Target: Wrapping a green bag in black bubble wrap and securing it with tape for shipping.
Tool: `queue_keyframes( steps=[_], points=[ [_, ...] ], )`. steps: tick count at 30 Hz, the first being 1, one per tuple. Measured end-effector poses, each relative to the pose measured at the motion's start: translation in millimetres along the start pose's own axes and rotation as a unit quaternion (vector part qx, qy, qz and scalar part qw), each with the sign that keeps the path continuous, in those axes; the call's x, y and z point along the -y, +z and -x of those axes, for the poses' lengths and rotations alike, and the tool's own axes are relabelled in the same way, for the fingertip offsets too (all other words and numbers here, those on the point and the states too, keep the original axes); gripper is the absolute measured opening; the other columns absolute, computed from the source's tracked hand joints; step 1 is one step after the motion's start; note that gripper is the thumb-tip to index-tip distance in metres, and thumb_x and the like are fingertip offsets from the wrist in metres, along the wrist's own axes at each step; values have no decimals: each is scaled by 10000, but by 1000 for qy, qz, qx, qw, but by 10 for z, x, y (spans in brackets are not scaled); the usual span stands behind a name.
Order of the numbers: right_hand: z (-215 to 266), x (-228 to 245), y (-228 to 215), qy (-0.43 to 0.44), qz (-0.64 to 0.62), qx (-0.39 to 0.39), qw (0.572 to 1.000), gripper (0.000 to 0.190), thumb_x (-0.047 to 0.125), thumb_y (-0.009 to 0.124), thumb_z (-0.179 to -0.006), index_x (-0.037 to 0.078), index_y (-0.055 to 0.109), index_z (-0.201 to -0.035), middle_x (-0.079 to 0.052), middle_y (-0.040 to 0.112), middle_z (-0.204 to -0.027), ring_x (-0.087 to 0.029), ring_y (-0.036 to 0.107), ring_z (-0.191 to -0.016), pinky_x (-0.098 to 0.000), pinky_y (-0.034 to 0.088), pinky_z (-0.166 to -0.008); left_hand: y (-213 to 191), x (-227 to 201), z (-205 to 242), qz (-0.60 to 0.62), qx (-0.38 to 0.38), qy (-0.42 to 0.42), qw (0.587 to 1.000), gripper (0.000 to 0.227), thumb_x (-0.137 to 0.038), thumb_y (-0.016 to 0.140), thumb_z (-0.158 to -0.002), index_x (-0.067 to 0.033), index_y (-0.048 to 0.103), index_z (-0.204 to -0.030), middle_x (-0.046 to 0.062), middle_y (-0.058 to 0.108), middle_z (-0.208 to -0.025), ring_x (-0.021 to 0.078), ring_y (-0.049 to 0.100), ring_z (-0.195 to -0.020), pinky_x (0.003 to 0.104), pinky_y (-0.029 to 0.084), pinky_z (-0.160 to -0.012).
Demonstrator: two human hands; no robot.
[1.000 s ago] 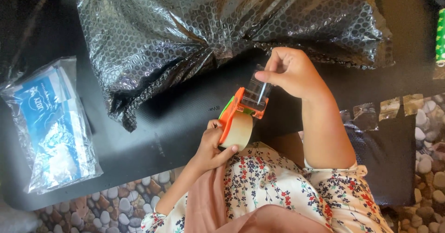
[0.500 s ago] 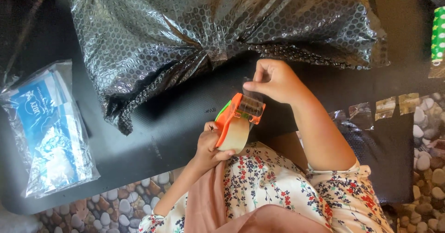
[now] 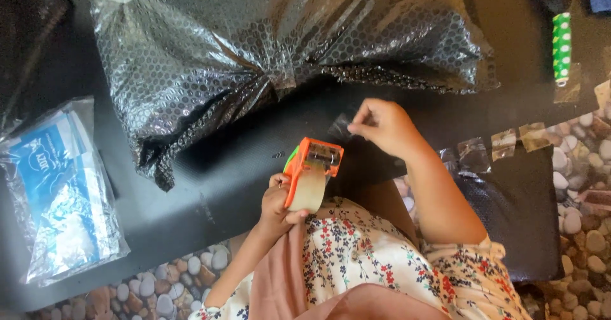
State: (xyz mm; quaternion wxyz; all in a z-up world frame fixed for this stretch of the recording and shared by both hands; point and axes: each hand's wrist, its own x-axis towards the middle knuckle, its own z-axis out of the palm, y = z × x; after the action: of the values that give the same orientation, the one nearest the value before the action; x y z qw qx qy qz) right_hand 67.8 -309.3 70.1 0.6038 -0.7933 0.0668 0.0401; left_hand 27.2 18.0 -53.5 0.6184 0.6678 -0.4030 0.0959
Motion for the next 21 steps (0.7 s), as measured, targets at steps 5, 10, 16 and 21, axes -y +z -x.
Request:
queue_keyframes(
  steps=[5,10,16,21],
  points=[
    [526,276,-445,-32,81,-105,991,149,78,846,-864,61,741,-970,-98,744,-829,-172,715,-728,-288,572,-684,-11,26,47,10,2,-9,1000,463,-465,824,-884,-45,672,-759,85,676,-733,242,635,-672,478,372,-1014],
    [1070,515,-924,68,111,-66,989,89,81,810,-897,64,725,-878,-25,757,-792,-84,692,-731,-218,522,-750,-10,-520,-447,-74,22,-59,995,454,-548,612,-949,-132,647,-772,-15,635,-707,154,590,-716,354,425,-930],
    [1054,169,-976,154,285,100,941,42,177,814,-822,202,783,-808,54,816,-757,-107,720,-689,-276,487,-685,-221,-455,-183,-40,-64,-31,997,354,-379,675,-938,-64,585,-804,62,580,-738,272,589,-711,507,465,-914],
    [925,33,-790,210,335,117,911,13,181,759,-868,190,749,-872,18,804,-840,-176,700,-742,-350,477,-669,-1199,-302,608,407,-237,-207,857,627,-124,680,-884,-51,301,-1379,290,413,-1359,380,583,-883,459,551,-706]
  ],
)
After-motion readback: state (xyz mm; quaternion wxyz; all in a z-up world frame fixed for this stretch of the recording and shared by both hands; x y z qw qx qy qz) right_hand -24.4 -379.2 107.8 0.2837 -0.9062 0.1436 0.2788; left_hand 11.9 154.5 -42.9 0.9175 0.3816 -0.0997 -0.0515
